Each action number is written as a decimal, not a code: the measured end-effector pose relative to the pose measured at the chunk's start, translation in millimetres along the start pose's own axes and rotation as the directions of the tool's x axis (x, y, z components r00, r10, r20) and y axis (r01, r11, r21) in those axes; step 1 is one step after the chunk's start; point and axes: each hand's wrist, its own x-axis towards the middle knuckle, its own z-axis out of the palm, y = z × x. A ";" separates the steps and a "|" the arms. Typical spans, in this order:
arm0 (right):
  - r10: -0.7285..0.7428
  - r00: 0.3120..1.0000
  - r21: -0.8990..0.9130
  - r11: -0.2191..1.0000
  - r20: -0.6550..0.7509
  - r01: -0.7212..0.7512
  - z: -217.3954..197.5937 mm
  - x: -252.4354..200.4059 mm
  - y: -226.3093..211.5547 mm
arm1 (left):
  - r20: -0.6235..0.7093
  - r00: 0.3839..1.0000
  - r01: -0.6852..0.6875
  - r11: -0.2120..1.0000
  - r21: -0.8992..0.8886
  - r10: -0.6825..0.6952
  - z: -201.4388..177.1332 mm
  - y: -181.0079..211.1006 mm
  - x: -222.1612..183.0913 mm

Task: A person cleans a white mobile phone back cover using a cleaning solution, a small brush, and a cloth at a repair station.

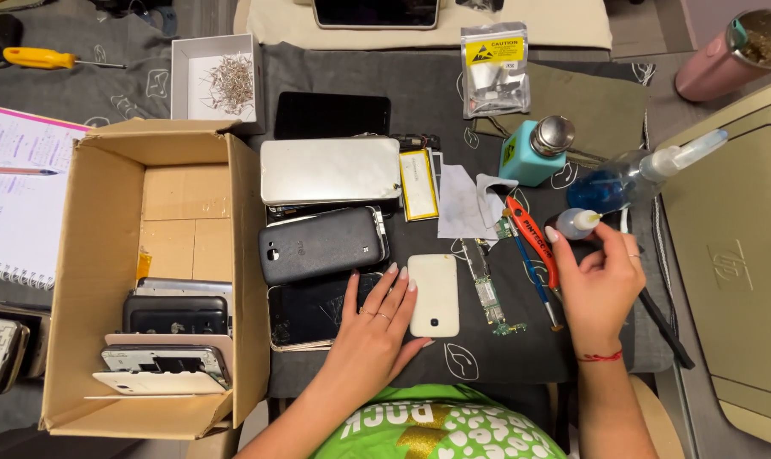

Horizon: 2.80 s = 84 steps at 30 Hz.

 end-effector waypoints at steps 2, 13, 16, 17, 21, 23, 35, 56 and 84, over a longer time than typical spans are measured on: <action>-0.032 0.999 0.042 0.999 -0.035 0.033 -9.1 0.9 -15.9 | -0.024 1.000 0.000 0.999 -0.037 -0.001 -1.2 2.3 0.9; 0.176 0.904 0.788 0.443 0.391 -0.427 -33.2 -34.4 -59.8 | -0.254 0.966 -0.106 0.963 -0.246 0.042 -3.0 12.9 3.3; 0.020 0.822 0.777 0.314 0.568 -0.545 -34.7 -53.4 -61.8 | -0.040 0.997 0.055 0.993 -0.103 -0.059 -8.5 9.7 15.7; 0.026 0.777 0.695 0.429 0.629 -0.577 -37.4 -57.3 -63.8 | 0.042 0.997 0.070 0.994 -0.084 -0.067 -8.5 8.8 19.0; 0.140 0.739 0.560 0.564 0.660 -0.607 -40.1 -74.7 -59.8 | 0.110 0.988 0.112 0.993 -0.046 -0.106 -9.0 14.0 23.5; 0.202 0.753 0.486 0.654 0.626 -0.579 -40.2 -87.7 -50.1 | 0.122 0.985 0.134 0.988 -0.073 -0.125 -3.9 13.3 23.5; 0.123 0.930 0.483 0.826 0.346 -0.289 -21.2 -84.7 -23.6 | 0.005 0.924 0.272 0.645 -0.714 -0.383 11.7 30.8 32.7; 0.272 0.823 0.856 -0.008 0.499 -0.516 8.0 -34.5 -36.1 | 0.273 0.839 0.091 -0.372 -0.924 -0.471 48.9 45.8 26.7; 0.195 0.950 0.869 0.390 0.245 -0.304 20.3 -40.5 -68.8 | 0.391 0.833 0.167 -0.494 -0.853 -0.392 33.0 39.2 33.1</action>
